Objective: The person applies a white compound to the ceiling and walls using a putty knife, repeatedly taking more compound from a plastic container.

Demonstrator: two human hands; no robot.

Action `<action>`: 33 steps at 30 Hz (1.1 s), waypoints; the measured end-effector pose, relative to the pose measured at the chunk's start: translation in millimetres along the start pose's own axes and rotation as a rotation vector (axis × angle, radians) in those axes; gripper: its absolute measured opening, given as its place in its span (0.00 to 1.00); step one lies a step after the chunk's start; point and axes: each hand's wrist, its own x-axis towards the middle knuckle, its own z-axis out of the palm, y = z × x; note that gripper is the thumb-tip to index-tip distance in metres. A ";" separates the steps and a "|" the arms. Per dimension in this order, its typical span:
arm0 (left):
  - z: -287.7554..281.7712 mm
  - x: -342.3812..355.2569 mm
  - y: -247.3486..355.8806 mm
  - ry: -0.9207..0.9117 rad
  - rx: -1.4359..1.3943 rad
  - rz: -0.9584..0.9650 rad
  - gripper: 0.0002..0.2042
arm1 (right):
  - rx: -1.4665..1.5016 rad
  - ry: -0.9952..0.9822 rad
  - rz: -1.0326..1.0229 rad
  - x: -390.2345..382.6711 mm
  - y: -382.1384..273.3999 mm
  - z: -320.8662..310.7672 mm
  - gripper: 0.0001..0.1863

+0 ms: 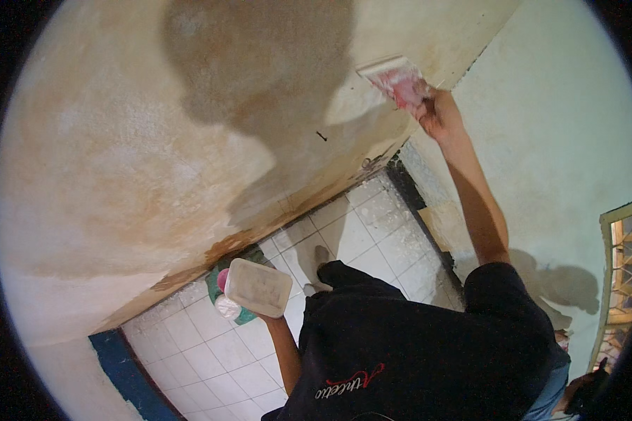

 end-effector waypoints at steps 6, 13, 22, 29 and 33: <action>63.8 -24.6 45.1 0.000 -0.187 -0.015 0.29 | -0.226 0.273 0.097 1.2 103.4 -158.0 0.09; 47.2 -22.8 43.4 -0.059 0.232 0.110 0.27 | -0.182 0.413 0.053 69.7 107.2 -179.7 0.11; 8.7 0.6 11.5 -0.003 -0.275 -0.133 0.27 | -0.250 0.360 0.067 57.0 -54.9 -10.3 0.16; 8.8 10.6 15.0 -0.008 -0.316 -0.178 0.27 | -0.374 0.277 -0.191 11.7 -41.3 57.4 0.15; 47.7 1.9 30.9 -0.036 -0.277 -0.057 0.26 | -0.366 0.278 0.041 -5.3 29.4 7.1 0.14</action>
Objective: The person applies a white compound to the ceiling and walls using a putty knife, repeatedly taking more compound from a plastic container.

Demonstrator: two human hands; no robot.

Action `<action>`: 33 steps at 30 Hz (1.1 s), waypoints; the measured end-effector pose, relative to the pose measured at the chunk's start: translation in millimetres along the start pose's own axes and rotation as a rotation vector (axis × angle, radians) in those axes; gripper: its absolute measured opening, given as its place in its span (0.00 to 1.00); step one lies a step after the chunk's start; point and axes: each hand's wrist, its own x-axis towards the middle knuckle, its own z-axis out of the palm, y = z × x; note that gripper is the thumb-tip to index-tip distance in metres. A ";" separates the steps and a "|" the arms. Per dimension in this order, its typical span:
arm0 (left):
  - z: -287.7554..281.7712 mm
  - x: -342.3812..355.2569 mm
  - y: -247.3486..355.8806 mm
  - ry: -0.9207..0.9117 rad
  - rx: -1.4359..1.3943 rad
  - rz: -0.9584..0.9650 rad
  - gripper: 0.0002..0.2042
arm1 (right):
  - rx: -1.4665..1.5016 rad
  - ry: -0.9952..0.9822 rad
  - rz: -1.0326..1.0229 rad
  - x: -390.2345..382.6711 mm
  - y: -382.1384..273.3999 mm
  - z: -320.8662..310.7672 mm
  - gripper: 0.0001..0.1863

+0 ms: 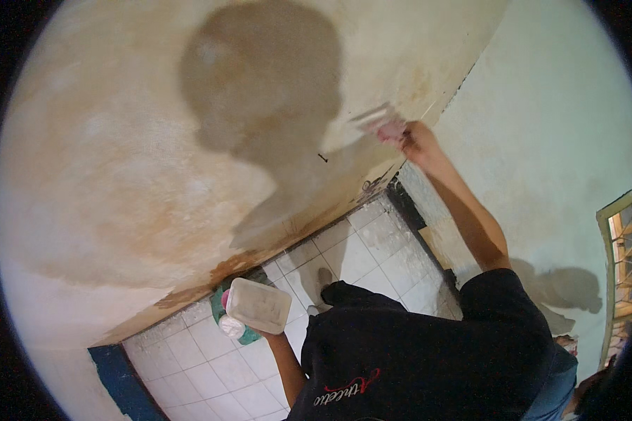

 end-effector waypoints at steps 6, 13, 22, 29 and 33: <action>24.9 -15.6 12.3 0.004 0.180 0.173 0.26 | -0.823 -0.103 -0.357 49.8 3.5 36.8 0.14; -66.1 -12.2 25.4 0.034 -0.032 0.013 0.30 | 0.301 0.049 0.026 4.6 -99.5 127.7 0.17; -91.2 -22.9 23.8 0.008 -0.020 0.051 0.31 | -0.340 -0.160 -0.254 66.7 68.3 -27.3 0.17; -29.6 -33.9 29.3 -0.065 -0.085 0.017 0.30 | -0.541 -0.347 -0.289 133.1 18.5 -3.5 0.17; -70.6 -29.9 49.5 -0.113 0.287 0.212 0.30 | -0.681 -0.518 -0.417 108.2 -82.0 60.2 0.16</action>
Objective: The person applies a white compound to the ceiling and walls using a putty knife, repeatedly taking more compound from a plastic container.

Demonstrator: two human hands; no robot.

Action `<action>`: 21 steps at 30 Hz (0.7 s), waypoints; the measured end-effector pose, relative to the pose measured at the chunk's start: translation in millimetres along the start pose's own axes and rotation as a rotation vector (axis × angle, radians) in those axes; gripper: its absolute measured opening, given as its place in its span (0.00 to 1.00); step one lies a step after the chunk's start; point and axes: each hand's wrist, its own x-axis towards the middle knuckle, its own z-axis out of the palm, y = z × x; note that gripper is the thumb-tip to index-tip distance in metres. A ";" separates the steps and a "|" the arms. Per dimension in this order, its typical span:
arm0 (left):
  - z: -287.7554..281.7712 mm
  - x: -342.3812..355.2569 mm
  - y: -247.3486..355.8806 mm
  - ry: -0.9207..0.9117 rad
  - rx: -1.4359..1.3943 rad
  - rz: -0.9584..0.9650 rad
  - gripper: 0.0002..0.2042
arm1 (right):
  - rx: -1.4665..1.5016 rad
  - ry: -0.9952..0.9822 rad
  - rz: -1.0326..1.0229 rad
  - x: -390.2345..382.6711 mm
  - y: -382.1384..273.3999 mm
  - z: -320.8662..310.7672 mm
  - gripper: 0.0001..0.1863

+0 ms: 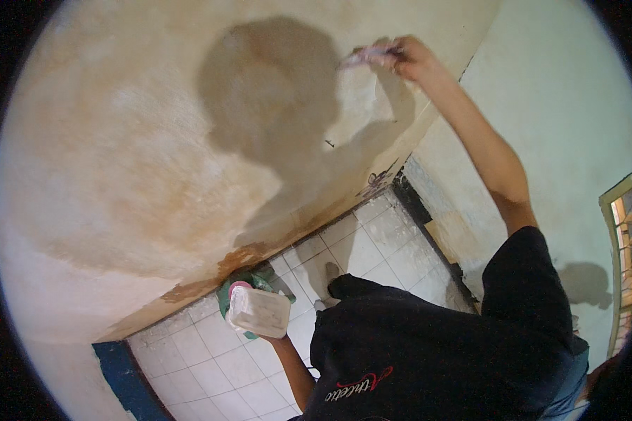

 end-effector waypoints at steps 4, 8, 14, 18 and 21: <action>25.5 -5.2 2.0 -0.073 -0.213 -0.063 0.30 | 0.334 0.199 0.011 -25.4 -127.3 17.6 0.15; 31.6 -6.2 -15.2 -0.006 -0.326 -0.132 0.30 | 0.152 0.422 0.107 -54.3 -99.0 -48.7 0.15; 45.1 -13.9 -4.7 -0.006 -0.155 -0.090 0.29 | 0.564 0.662 0.470 -107.7 16.4 35.4 0.15; 50.5 -12.0 8.0 -0.043 -0.140 0.003 0.31 | 0.716 0.661 0.648 -83.7 92.8 35.2 0.16; 67.4 -4.7 5.0 -0.090 -0.062 -0.009 0.30 | 0.798 0.513 0.540 -58.2 78.1 -10.4 0.09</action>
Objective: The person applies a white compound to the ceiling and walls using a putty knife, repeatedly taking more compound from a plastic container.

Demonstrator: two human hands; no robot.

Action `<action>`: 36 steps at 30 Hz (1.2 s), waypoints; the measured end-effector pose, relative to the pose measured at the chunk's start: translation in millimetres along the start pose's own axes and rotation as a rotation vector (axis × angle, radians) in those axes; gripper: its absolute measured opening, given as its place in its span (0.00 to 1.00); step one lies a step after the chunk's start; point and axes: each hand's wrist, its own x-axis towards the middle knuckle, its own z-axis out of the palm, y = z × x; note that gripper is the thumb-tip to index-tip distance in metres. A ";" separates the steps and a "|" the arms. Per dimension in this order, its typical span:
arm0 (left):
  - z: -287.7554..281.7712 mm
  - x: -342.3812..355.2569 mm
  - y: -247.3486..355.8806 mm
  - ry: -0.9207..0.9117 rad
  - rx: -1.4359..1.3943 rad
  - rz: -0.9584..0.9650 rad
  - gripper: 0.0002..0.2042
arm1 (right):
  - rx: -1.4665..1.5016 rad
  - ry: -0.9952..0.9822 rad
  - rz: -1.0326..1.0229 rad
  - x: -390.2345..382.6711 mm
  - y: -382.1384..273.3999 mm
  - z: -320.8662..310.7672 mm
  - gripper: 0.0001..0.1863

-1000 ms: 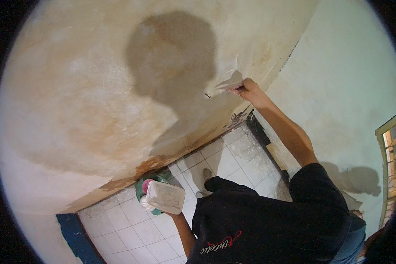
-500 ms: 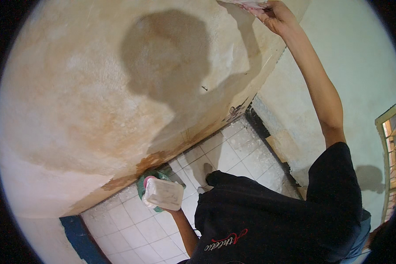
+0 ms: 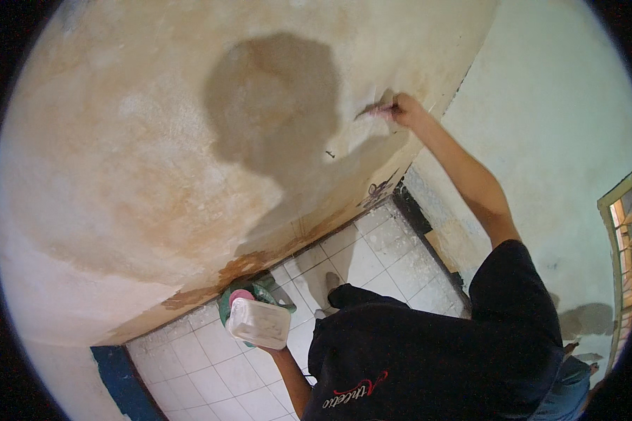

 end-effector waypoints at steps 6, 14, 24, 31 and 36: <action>-58.3 -1.2 4.0 0.054 -0.127 -0.038 0.30 | -0.127 -0.109 -0.244 -76.5 -107.4 101.6 0.15; -31.6 -2.0 -17.4 0.059 0.005 -0.061 0.30 | -0.138 -0.070 -0.399 -128.4 -90.4 32.6 0.15; -31.6 1.5 3.5 0.160 -0.037 -0.206 0.30 | 0.028 0.121 -0.022 21.3 280.8 -194.7 0.10; 20.6 16.3 10.3 0.051 -0.246 -0.294 0.36 | -0.199 0.174 -0.178 66.1 256.3 -121.8 0.08; -15.3 18.4 -18.2 0.273 0.174 -0.177 0.28 | 0.055 0.309 -0.139 25.5 117.3 -60.3 0.12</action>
